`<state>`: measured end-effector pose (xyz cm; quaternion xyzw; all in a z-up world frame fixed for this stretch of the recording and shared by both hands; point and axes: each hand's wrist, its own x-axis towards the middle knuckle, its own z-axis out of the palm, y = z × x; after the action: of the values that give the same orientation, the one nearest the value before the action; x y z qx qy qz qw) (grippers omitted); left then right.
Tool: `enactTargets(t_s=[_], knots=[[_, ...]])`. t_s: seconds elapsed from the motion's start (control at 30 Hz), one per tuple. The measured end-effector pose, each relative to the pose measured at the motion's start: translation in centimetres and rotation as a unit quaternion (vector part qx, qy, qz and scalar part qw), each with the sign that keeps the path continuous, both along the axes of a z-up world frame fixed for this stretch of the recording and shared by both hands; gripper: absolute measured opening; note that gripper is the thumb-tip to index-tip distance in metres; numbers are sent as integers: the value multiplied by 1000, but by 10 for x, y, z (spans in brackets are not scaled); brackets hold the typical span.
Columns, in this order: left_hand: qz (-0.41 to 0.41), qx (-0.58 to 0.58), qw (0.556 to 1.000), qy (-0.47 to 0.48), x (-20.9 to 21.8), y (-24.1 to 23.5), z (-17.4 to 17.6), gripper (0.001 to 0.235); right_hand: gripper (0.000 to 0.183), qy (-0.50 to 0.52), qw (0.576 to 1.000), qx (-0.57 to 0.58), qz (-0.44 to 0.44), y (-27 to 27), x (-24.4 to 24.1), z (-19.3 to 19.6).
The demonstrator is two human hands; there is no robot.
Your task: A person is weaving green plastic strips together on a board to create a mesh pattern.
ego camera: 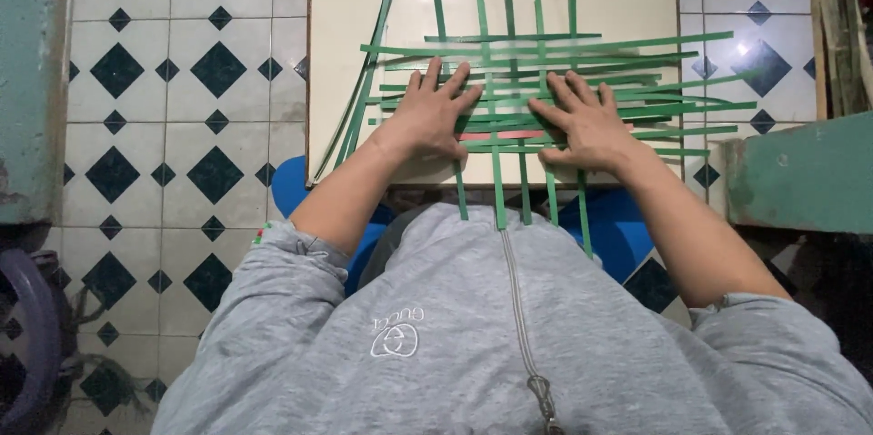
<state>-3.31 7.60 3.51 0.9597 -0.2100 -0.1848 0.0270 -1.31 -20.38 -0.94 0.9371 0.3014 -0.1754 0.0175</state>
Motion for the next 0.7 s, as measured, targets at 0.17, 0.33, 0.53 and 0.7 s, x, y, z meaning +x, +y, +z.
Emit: enactTargets(t_s=[0.17, 0.33, 0.53, 0.7], knots=[[8, -10, 1000, 10, -5, -1, 14, 103, 89, -4, 1000, -17, 2, 10, -2, 19], [3, -19, 1000, 18, -7, -2, 15, 106, 81, -36, 998, -39, 17, 18, 2, 28], [9, -24, 1000, 14, -1, -5, 12, 103, 79, -30, 999, -29, 8, 16, 15, 38], [145, -92, 985, 0, 38, -17, 39, 77, 76, -145, 989, -15, -13, -22, 38, 15]])
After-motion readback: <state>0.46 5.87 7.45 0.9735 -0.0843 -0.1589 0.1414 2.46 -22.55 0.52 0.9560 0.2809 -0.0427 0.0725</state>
